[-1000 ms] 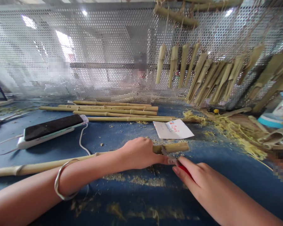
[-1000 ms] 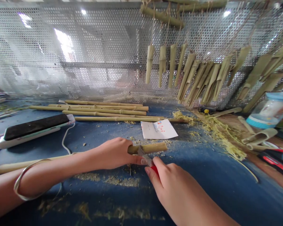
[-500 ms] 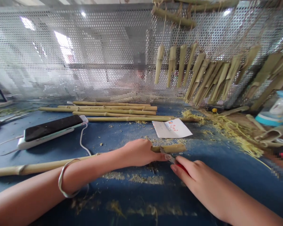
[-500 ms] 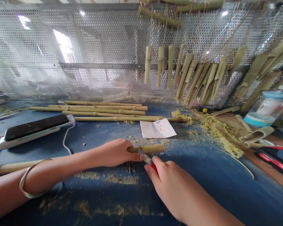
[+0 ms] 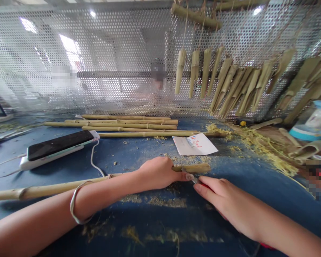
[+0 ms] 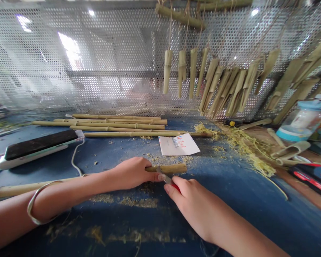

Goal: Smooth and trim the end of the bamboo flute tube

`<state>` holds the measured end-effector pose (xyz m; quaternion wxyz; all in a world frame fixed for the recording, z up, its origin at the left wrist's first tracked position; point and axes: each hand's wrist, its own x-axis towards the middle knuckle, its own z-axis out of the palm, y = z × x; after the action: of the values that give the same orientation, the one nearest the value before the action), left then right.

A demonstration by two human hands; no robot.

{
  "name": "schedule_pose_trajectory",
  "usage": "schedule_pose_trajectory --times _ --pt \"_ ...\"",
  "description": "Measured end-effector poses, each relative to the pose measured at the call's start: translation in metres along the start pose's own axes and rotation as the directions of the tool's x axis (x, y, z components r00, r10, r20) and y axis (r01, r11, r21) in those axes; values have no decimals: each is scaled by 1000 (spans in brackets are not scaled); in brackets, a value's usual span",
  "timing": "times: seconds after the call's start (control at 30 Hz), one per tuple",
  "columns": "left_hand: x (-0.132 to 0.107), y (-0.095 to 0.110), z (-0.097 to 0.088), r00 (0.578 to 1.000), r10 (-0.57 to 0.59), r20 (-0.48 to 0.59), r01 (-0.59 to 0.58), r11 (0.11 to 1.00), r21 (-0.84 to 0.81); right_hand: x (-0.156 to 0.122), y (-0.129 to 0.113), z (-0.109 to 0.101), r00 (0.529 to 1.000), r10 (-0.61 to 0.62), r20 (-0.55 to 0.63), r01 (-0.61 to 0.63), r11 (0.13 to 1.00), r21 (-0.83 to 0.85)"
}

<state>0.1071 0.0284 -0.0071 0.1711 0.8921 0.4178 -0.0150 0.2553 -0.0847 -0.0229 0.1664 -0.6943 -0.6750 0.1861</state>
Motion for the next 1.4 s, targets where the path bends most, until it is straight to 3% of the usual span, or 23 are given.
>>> schedule_pose_trajectory --times 0.23,0.57,0.83,1.0,1.07,1.3,1.4 --pt "0 0 6 999 -27 -37 29 999 33 -4 4 5 998 -49 -44 45 995 -88" --pt "-3 0 -4 990 129 59 -129 992 -11 -4 0 2 1000 6 12 -7 1000 23" --pt "0 0 6 1000 -12 -13 12 1000 -2 -3 1 2 998 -57 -16 58 997 48" --pt "1 2 8 998 -58 -34 59 998 26 -4 -6 7 994 100 -41 -105 984 -144" --pt "0 2 6 999 -32 -20 33 999 35 -4 -7 8 993 113 -42 -118 979 -166" --pt "1 -4 -3 982 171 77 -169 985 -26 -6 4 5 995 -91 -36 86 991 -107" --pt "0 -4 -1 981 183 62 -181 983 -38 -6 6 6 987 -153 -46 146 981 -128"
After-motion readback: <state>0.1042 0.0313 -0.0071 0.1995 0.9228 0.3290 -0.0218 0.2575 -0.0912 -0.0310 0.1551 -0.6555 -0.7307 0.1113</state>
